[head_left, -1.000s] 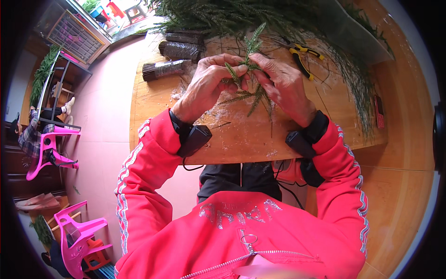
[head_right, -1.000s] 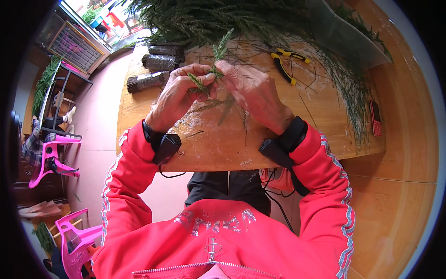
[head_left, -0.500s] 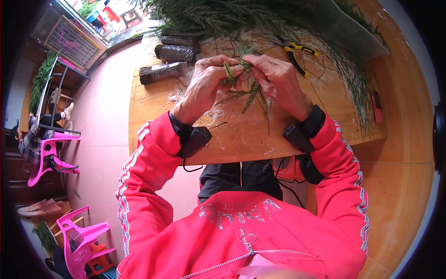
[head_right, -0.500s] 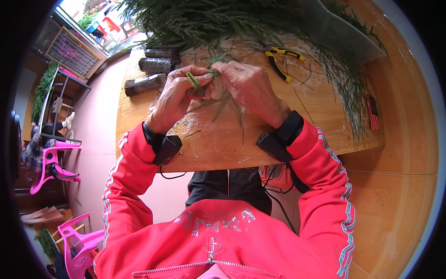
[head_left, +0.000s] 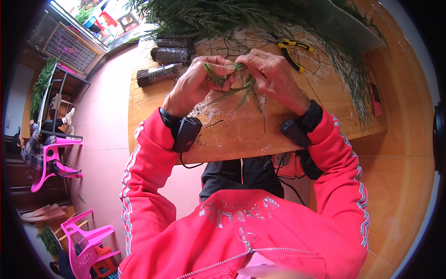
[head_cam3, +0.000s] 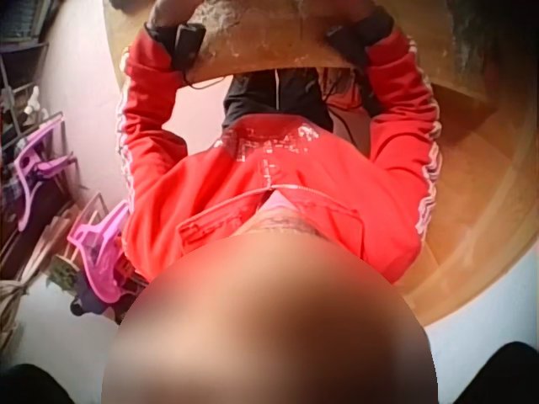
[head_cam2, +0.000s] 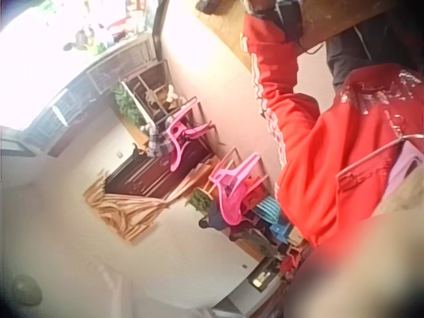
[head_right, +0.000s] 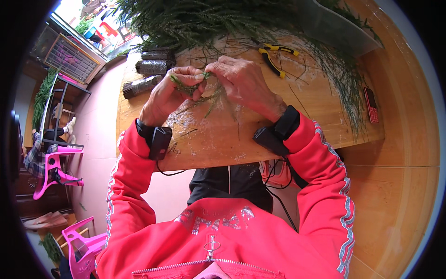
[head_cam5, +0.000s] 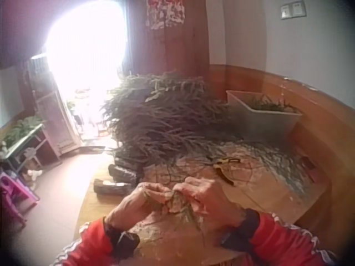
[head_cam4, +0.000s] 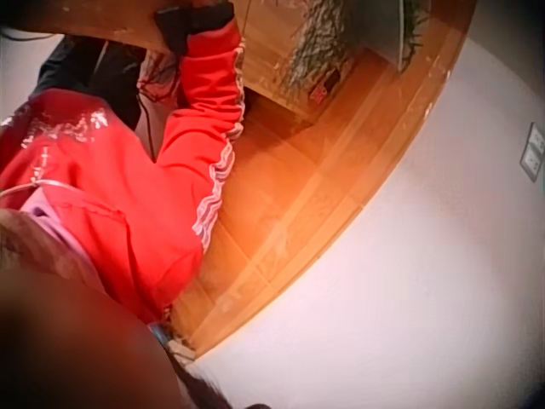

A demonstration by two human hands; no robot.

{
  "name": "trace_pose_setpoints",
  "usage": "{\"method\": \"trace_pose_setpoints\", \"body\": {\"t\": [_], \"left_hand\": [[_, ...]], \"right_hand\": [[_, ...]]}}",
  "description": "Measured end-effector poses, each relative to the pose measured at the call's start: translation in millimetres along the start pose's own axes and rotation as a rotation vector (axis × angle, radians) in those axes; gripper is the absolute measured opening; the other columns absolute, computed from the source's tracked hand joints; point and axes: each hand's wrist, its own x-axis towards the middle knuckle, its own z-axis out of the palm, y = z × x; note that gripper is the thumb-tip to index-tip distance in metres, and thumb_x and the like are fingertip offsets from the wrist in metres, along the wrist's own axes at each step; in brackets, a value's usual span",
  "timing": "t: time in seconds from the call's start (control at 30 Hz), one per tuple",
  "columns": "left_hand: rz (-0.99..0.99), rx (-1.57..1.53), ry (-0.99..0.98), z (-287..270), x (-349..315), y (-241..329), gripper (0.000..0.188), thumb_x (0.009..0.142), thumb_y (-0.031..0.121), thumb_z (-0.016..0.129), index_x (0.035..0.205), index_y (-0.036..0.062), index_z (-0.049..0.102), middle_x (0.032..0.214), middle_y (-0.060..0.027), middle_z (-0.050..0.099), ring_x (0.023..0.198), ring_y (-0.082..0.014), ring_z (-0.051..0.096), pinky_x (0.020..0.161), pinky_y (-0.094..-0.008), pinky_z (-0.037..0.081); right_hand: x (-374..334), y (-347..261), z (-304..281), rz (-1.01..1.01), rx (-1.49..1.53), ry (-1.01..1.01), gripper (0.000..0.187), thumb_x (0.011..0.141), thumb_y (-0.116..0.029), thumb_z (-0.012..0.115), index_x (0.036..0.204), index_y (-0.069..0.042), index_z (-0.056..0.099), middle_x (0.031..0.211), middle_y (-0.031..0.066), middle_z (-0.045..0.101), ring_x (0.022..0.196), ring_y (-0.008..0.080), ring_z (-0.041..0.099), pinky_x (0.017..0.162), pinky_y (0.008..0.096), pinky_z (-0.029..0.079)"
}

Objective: Trimming and arranging small green plant stems on a wooden table.

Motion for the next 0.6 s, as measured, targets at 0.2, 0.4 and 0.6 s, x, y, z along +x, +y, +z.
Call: {"method": "trace_pose_setpoints", "body": {"t": [0.2,0.4,0.6], "left_hand": [[-0.061,-0.095,-0.091,-16.1,10.0,-8.8,0.011,0.084,0.011,0.060,0.086,0.0005,0.062,0.076,-0.0075,0.062,0.058,-0.0139,0.056,0.050,-0.0233,0.040],[-0.005,0.090,-0.102,-9.5,5.3,5.7,0.011,0.085,0.009,0.061,0.089,-0.0006,0.061,0.076,-0.0062,0.060,0.068,-0.0123,0.057,0.058,-0.0224,0.042],[0.063,0.290,0.043,8.3,-10.2,13.9,0.014,0.085,0.008,0.063,0.094,-0.0025,0.062,0.072,-0.0045,0.058,0.071,-0.0119,0.056,0.062,-0.0224,0.042]], "right_hand": [[-5.5,-2.7,13.6,0.403,0.609,-0.056,0.015,0.089,0.000,0.056,0.102,0.001,0.062,0.081,0.0006,0.061,0.074,0.0078,0.054,0.066,0.0233,0.043],[-3.7,2.2,5.1,0.507,0.766,-0.204,0.015,0.094,-0.011,0.055,0.099,0.000,0.063,0.086,-0.0044,0.061,0.077,0.0038,0.052,0.069,0.0207,0.041],[-2.5,2.5,2.9,0.605,0.791,-0.238,0.017,0.094,-0.017,0.056,0.097,-0.003,0.064,0.086,-0.0045,0.061,0.079,0.0026,0.052,0.071,0.0181,0.039]]}}
